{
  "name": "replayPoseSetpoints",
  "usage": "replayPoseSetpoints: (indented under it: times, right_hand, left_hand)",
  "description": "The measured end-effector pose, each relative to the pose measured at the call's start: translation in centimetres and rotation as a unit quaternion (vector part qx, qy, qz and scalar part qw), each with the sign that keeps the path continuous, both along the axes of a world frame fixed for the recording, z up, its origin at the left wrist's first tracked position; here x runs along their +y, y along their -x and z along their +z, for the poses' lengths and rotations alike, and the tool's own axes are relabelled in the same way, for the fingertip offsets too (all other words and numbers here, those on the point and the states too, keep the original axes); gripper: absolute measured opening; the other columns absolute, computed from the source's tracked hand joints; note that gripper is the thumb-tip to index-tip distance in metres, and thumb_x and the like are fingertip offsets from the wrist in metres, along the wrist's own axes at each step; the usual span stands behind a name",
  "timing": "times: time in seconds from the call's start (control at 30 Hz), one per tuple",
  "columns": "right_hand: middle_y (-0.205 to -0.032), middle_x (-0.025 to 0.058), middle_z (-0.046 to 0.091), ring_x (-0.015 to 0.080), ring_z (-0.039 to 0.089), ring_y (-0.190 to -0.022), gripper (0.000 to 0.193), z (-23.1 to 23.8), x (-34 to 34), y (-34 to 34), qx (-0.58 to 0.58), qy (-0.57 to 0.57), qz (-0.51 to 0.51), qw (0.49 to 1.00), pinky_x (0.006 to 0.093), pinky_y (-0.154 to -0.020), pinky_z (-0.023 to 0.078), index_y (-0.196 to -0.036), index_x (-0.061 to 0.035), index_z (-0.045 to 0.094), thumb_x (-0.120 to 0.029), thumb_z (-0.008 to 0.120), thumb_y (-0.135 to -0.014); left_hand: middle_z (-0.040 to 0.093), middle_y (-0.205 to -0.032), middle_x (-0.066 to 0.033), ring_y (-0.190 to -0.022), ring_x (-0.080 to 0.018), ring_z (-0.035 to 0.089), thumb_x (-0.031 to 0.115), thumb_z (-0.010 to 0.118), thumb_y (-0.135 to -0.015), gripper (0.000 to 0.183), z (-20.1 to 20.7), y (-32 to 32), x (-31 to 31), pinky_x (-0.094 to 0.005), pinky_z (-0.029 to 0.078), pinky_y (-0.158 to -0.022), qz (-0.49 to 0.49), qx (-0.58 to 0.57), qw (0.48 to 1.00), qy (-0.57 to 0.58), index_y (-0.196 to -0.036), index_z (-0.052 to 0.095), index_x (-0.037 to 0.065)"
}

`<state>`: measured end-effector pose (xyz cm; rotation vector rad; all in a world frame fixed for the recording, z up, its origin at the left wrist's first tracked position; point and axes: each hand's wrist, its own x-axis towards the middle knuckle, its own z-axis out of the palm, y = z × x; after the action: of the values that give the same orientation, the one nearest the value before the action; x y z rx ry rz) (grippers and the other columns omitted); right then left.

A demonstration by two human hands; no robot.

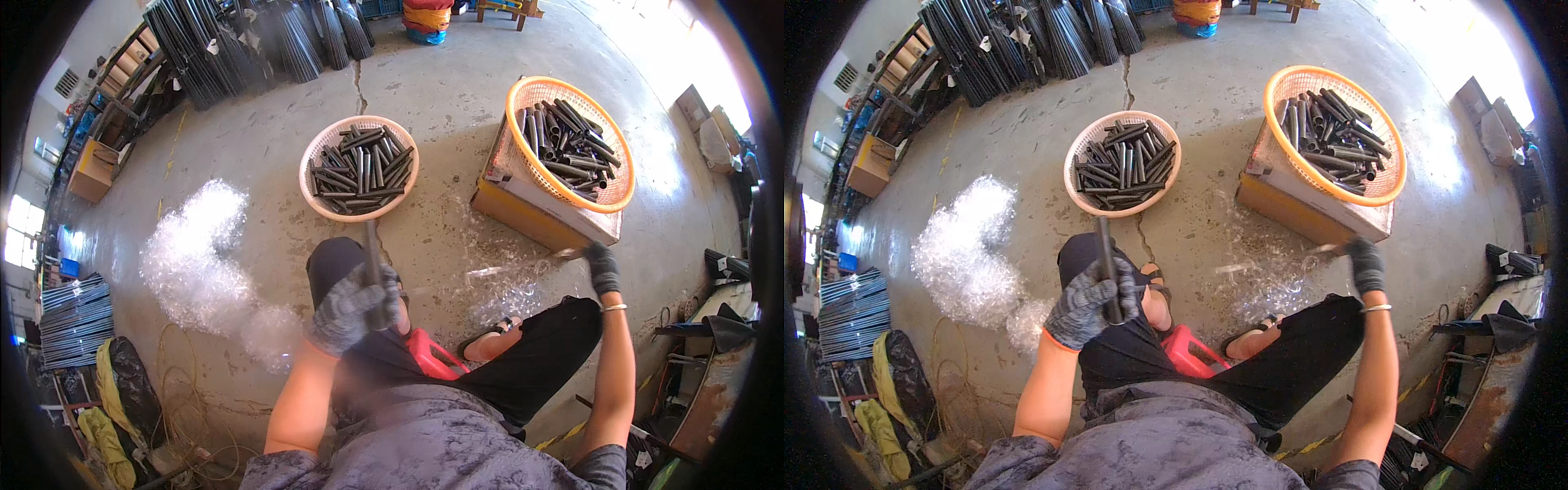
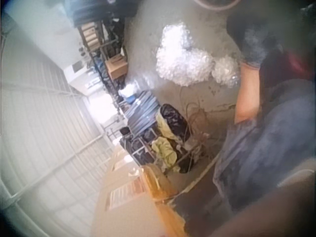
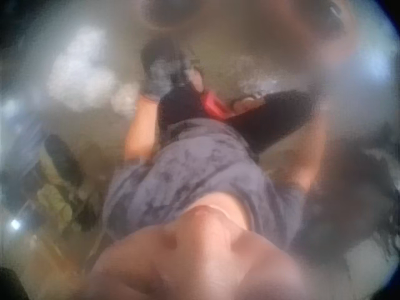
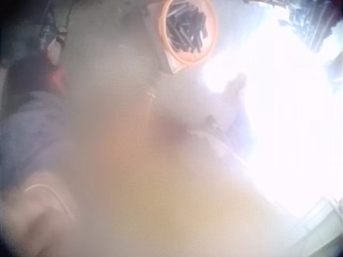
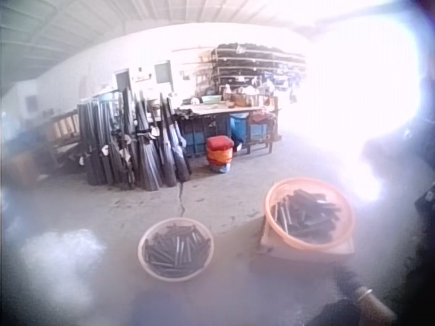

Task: The person sorts black metal pipes from one basket into another by picking up several at a time and placing them individually into the larger basket.

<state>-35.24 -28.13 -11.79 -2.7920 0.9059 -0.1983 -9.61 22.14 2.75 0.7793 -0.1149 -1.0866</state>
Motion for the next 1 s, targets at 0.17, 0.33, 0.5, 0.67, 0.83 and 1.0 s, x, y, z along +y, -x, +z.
replayPoseSetpoints:
  times: [0.17, 0.33, 0.5, 0.67, 0.83, 1.0]
  right_hand:
    - [-0.104, 0.0186, 0.062, 0.0299, 0.060, -0.088, 0.040, 1.3, -3.2, 5.5, 0.023, -0.144, -0.183, 0.972, 0.0381, -0.076, 0.048, -0.114, -0.0005, 0.057, -0.024, 0.063, -0.082]
    - [-0.126, 0.0036, 0.053, 0.0092, 0.057, -0.072, 0.065, 15.9, 21.1, -10.7, -0.122, -0.581, 0.101, 0.799, 0.0223, -0.057, 0.048, -0.138, -0.0108, 0.037, 0.006, 0.061, -0.080]
    - [-0.114, 0.0053, 0.059, 0.0113, 0.054, -0.092, 0.045, 12.2, 24.4, -13.0, -0.048, -0.508, 0.278, 0.814, 0.0282, -0.084, 0.047, -0.126, -0.0022, 0.051, -0.002, 0.065, -0.083]
    - [-0.098, 0.0143, 0.067, 0.0280, 0.062, -0.091, 0.019, 1.7, 4.6, -3.6, -0.082, -0.094, 0.032, 0.992, 0.0345, -0.084, 0.049, -0.100, -0.0002, 0.064, -0.012, 0.057, -0.087]
    - [-0.095, 0.0154, 0.066, 0.0205, 0.061, -0.087, 0.040, 3.0, -2.3, 5.3, -0.024, -0.155, -0.207, 0.966, 0.0294, -0.078, 0.048, -0.113, 0.0014, 0.058, -0.025, 0.064, -0.083]
    - [-0.118, 0.0047, 0.056, 0.0110, 0.056, -0.077, 0.057, 13.9, 18.5, -8.0, -0.153, -0.553, 0.021, 0.819, 0.0250, -0.067, 0.048, -0.132, -0.0086, 0.043, -0.003, 0.064, -0.079]
  left_hand:
    - [0.060, -0.094, -0.0093, -0.080, -0.0214, 0.062, 0.012, 0.064, -0.086, 0.035, -2.2, -0.1, -1.0, -0.0312, 0.053, -0.071, -0.007, 0.003, 0.998, 0.060, -0.118, 0.052, 0.004]
    - [0.060, -0.096, -0.0097, -0.081, -0.0224, 0.063, 0.012, 0.064, -0.086, 0.035, -0.5, 1.8, -5.4, -0.0316, 0.053, -0.070, -0.077, 0.056, 0.995, 0.032, -0.118, 0.053, 0.001]
    - [0.060, -0.096, -0.0106, -0.082, -0.0231, 0.062, 0.011, 0.064, -0.086, 0.036, 0.9, 1.4, -4.9, -0.0318, 0.053, -0.071, -0.062, 0.016, 0.998, 0.026, -0.118, 0.052, 0.001]
    - [0.058, -0.092, -0.0096, -0.081, -0.0226, 0.061, 0.016, 0.065, -0.085, 0.037, -0.1, 0.1, -0.6, -0.0328, 0.053, -0.071, 0.024, -0.028, 0.999, 0.038, -0.116, 0.052, 0.001]
    - [0.058, -0.097, -0.0090, -0.087, -0.0214, 0.059, 0.012, 0.063, -0.086, 0.034, -1.7, 0.2, -1.1, -0.0341, 0.051, -0.076, 0.016, 0.010, 0.998, 0.065, -0.117, 0.052, 0.002]
    - [0.059, -0.096, -0.0081, -0.087, -0.0203, 0.059, 0.013, 0.064, -0.086, 0.038, -0.8, 2.2, -5.5, -0.0341, 0.051, -0.077, -0.053, 0.028, 0.998, 0.029, -0.120, 0.052, 0.002]
